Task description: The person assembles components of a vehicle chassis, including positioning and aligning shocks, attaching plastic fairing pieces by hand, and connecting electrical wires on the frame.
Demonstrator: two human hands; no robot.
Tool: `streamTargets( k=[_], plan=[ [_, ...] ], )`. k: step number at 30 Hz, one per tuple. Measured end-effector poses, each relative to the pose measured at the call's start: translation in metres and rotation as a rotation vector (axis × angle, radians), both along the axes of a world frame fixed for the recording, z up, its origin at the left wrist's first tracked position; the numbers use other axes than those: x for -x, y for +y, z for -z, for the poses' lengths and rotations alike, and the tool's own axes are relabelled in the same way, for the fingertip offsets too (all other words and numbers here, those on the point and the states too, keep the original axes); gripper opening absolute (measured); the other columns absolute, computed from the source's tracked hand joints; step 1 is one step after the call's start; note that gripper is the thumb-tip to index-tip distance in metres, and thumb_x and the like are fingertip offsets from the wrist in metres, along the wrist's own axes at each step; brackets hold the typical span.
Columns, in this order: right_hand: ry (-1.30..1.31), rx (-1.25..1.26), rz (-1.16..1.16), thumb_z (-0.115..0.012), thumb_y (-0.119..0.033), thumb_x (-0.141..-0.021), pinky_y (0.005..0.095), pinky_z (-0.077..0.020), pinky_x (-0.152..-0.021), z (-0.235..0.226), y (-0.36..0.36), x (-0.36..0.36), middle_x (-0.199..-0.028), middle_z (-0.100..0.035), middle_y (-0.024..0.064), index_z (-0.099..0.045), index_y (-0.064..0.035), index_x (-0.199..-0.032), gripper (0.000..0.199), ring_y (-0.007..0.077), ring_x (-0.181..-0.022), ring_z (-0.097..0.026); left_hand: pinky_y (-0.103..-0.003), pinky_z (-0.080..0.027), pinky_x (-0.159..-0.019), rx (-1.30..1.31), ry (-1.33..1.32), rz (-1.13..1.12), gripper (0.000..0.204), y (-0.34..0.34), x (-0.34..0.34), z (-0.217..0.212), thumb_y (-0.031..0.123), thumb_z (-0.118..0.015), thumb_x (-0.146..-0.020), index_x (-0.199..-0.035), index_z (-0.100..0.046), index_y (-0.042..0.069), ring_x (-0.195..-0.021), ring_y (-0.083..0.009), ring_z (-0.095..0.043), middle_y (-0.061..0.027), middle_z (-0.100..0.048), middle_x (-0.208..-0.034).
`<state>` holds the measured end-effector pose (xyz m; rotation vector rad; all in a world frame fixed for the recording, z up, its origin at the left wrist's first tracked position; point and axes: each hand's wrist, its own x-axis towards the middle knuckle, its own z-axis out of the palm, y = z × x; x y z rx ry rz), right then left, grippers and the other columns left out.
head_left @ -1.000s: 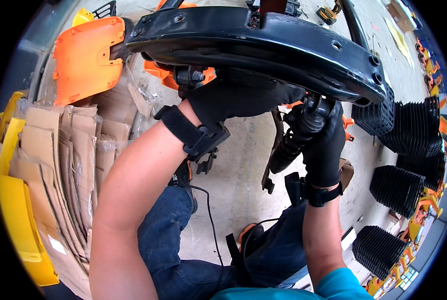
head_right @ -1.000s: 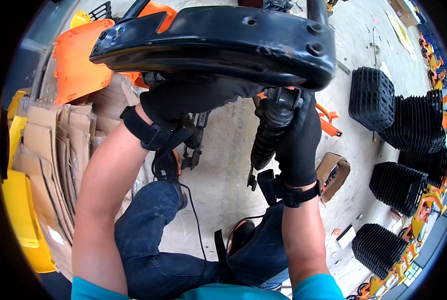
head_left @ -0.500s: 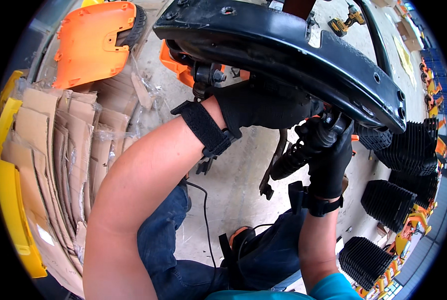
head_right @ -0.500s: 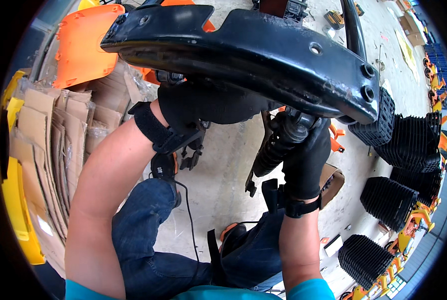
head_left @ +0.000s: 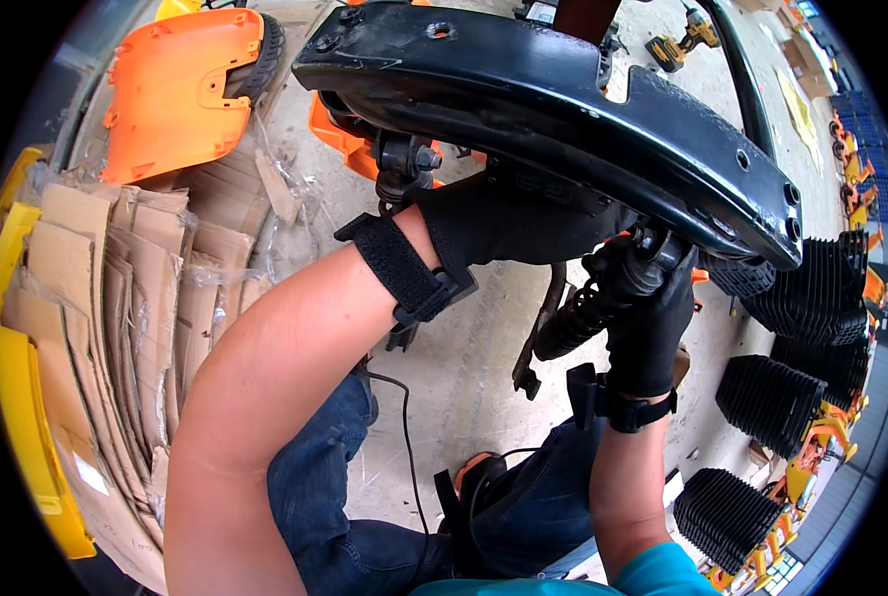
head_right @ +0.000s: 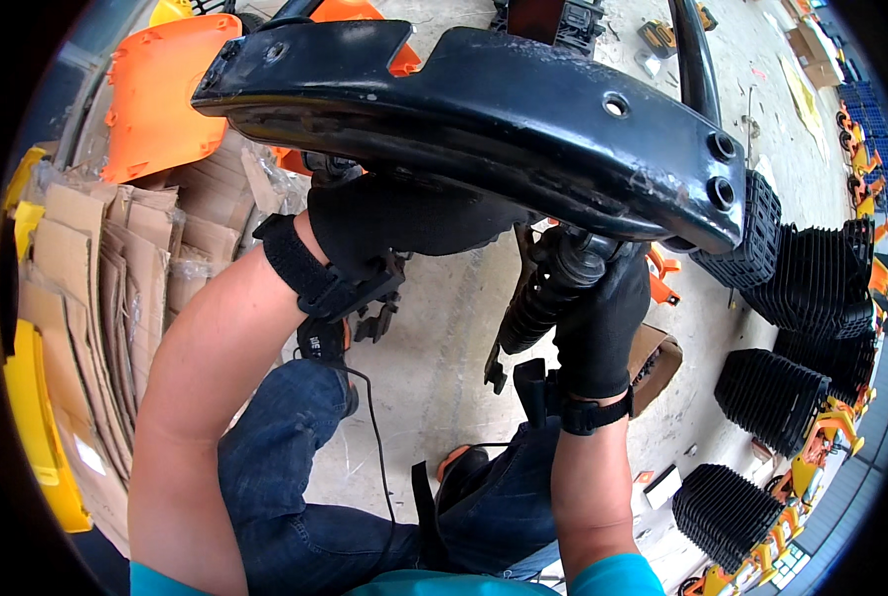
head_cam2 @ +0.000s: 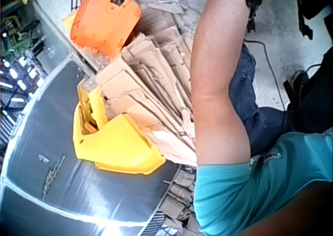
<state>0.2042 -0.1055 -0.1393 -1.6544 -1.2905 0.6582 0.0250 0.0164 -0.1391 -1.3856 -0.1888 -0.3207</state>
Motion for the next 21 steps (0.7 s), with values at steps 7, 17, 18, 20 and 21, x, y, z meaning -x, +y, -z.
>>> streamTargets(
  k=[7,17,18,20,21],
  plan=[
    [-0.408,-0.053,0.003,-0.074,-0.013,-0.084,0.0353,-0.0567,-0.078,-0.006,-0.004,0.003,-0.103,-0.065,0.0107,-0.044,-0.0050,-0.134,0.058,0.0226,-0.091,-0.068,-0.029,-0.053,-0.070,1.221,-0.500,0.574,0.015,-0.010,-0.021,0.020,0.014,-0.054,-0.093,-0.082,-0.062,0.009,-0.065,-0.0145,-0.062,-0.0039,-0.063,-0.068],
    [-0.413,-0.126,-0.014,-0.070,-0.004,-0.085,0.0314,-0.0555,-0.075,-0.010,-0.003,0.009,-0.097,-0.068,0.0074,-0.056,-0.0061,-0.109,0.028,0.0209,-0.087,-0.069,-0.031,-0.051,-0.064,1.436,-0.682,0.686,0.012,-0.017,-0.027,0.018,0.008,-0.057,-0.088,-0.077,-0.062,0.010,-0.063,-0.0189,-0.061,-0.0061,-0.061,-0.066],
    [-0.445,-0.134,-0.033,-0.070,-0.003,-0.085,0.0312,-0.0556,-0.075,-0.012,-0.003,0.010,-0.097,-0.068,0.0074,-0.056,-0.0060,-0.109,0.028,0.0207,-0.087,-0.069,-0.031,-0.051,-0.066,1.492,-0.690,0.698,0.012,-0.018,-0.026,0.017,0.009,-0.056,-0.089,-0.078,-0.062,0.009,-0.064,-0.0186,-0.061,-0.0060,-0.062,-0.068],
    [-0.336,-0.106,-0.035,-0.068,-0.003,-0.086,0.0308,-0.0558,-0.075,-0.011,-0.003,0.008,-0.096,-0.068,0.0075,-0.056,-0.0059,-0.109,0.026,0.0203,-0.088,-0.069,-0.032,-0.052,-0.074,1.577,-0.670,0.727,0.011,-0.016,-0.019,0.016,0.012,-0.055,-0.092,-0.085,-0.063,0.009,-0.074,-0.0173,-0.063,-0.0057,-0.064,-0.075],
    [-0.200,-0.070,-0.015,-0.068,-0.003,-0.087,0.0305,-0.0558,-0.075,-0.006,-0.003,0.003,-0.095,-0.068,0.0076,-0.056,-0.0059,-0.108,0.025,0.0201,-0.088,-0.069,-0.032,-0.053,-0.077,1.518,-0.631,0.711,0.011,-0.014,-0.016,0.015,0.013,-0.055,-0.094,-0.089,-0.063,0.008,-0.079,-0.0168,-0.064,-0.0057,-0.065,-0.080]
  ],
)
